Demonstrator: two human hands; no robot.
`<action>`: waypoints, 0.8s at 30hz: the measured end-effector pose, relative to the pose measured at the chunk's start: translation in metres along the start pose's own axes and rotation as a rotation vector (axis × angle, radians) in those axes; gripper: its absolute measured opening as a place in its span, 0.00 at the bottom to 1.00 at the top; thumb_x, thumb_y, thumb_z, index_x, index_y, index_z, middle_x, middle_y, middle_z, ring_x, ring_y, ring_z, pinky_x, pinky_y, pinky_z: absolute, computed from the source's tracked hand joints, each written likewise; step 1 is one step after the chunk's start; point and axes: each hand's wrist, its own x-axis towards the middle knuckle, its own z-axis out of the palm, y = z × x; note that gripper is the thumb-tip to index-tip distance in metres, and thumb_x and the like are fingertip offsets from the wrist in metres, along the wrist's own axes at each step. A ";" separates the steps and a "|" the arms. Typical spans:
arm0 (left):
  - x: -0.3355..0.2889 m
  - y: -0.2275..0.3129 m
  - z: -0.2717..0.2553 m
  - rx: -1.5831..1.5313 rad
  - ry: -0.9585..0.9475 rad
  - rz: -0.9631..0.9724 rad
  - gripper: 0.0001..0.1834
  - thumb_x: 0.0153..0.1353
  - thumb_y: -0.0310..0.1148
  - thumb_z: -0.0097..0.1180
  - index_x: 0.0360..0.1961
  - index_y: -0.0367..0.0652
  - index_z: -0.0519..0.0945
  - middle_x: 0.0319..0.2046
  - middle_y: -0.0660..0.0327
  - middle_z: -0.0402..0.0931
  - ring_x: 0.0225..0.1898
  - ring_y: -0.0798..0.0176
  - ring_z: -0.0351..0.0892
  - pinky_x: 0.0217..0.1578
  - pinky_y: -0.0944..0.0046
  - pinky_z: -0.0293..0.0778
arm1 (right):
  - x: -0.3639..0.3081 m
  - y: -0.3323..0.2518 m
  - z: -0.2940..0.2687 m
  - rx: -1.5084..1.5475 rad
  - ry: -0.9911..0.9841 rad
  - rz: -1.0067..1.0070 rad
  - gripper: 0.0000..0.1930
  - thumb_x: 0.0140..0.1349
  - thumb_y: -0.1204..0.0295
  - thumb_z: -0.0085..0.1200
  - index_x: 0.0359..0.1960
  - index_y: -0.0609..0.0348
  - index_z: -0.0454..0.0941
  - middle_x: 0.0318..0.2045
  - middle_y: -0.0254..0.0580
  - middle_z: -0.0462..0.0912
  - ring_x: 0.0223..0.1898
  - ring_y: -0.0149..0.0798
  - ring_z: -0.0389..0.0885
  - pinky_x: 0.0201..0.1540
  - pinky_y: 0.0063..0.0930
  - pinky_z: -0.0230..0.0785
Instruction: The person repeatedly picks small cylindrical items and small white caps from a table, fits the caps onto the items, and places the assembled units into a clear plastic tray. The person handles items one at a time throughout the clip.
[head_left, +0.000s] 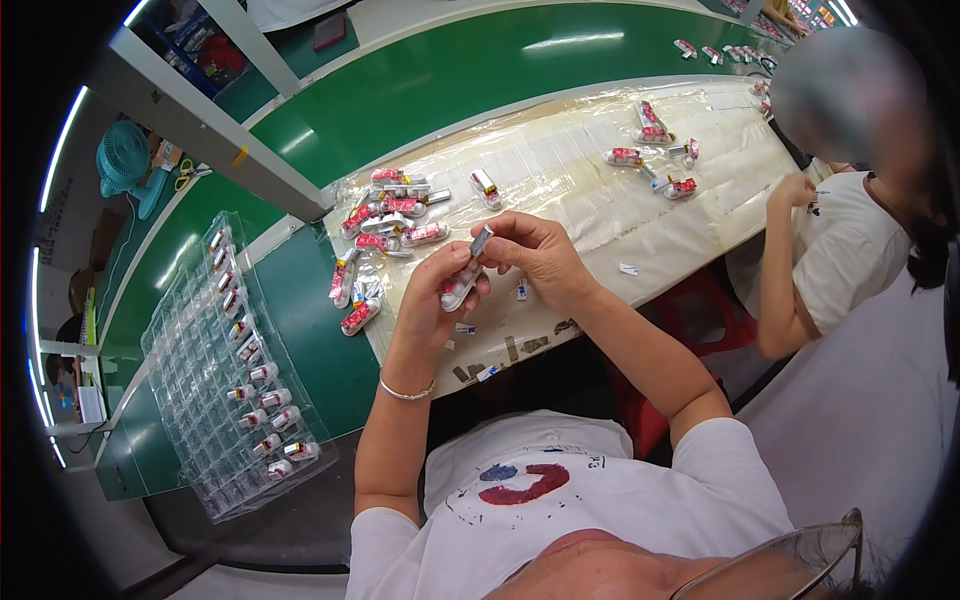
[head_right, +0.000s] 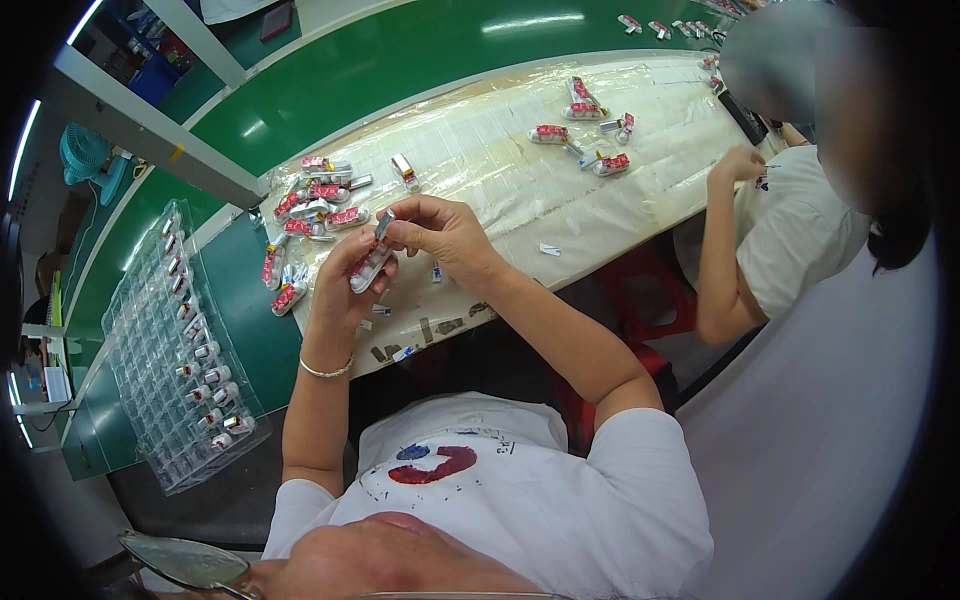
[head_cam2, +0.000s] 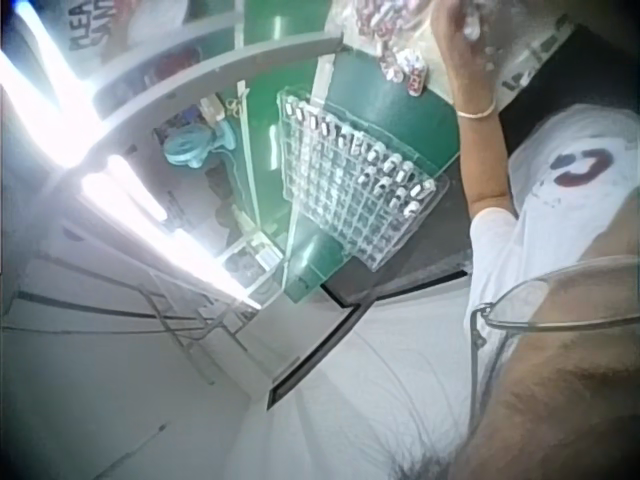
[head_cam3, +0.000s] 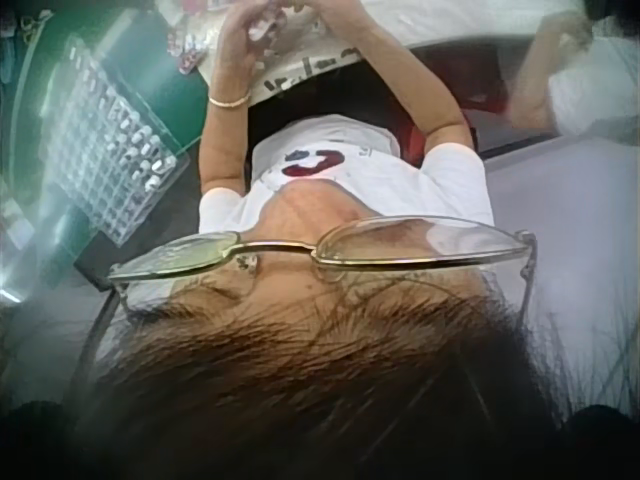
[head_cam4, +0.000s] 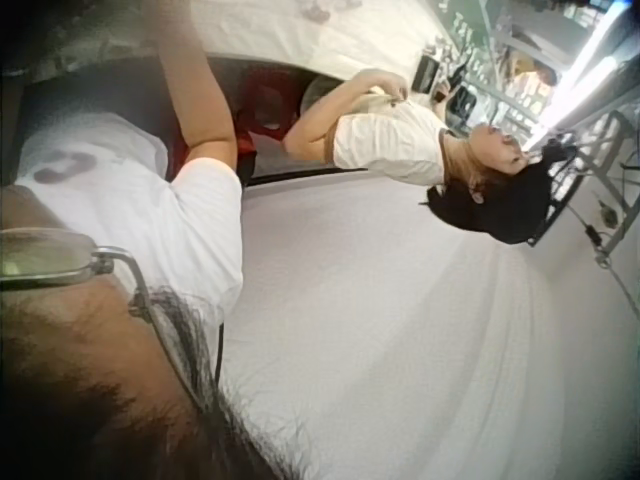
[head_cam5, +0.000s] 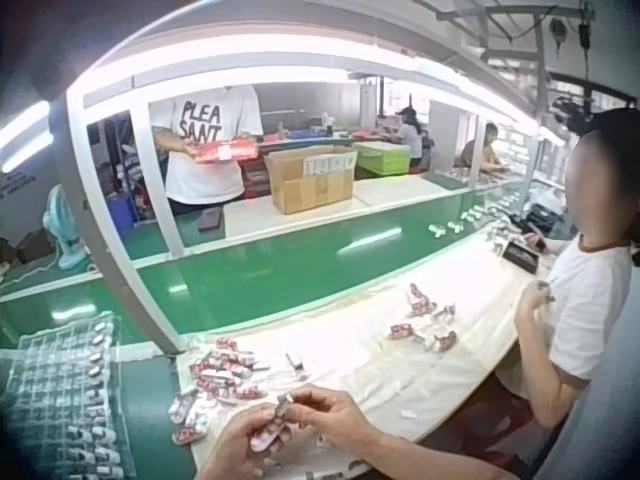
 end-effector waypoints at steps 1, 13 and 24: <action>-0.001 0.001 0.003 -0.006 -0.007 0.004 0.13 0.65 0.38 0.52 0.39 0.37 0.78 0.34 0.59 0.79 0.28 0.71 0.78 0.20 0.76 0.69 | 0.000 0.001 -0.002 0.015 -0.005 -0.006 0.12 0.64 0.71 0.59 0.47 0.61 0.81 0.37 0.31 0.82 0.35 0.22 0.75 0.38 0.17 0.68; 0.002 -0.002 0.010 0.057 -0.063 -0.110 0.16 0.65 0.41 0.55 0.45 0.39 0.74 0.27 0.63 0.74 0.25 0.74 0.75 0.19 0.79 0.67 | -0.008 0.002 -0.009 0.035 -0.054 -0.236 0.08 0.64 0.73 0.58 0.44 0.60 0.78 0.40 0.32 0.80 0.40 0.23 0.77 0.42 0.18 0.71; -0.001 -0.020 0.020 0.119 0.157 0.211 0.23 0.60 0.27 0.63 0.56 0.35 0.73 0.45 0.57 0.79 0.44 0.65 0.82 0.44 0.69 0.78 | -0.009 -0.015 -0.018 0.057 0.085 -0.222 0.09 0.65 0.77 0.55 0.45 0.65 0.73 0.40 0.41 0.82 0.38 0.27 0.82 0.40 0.20 0.77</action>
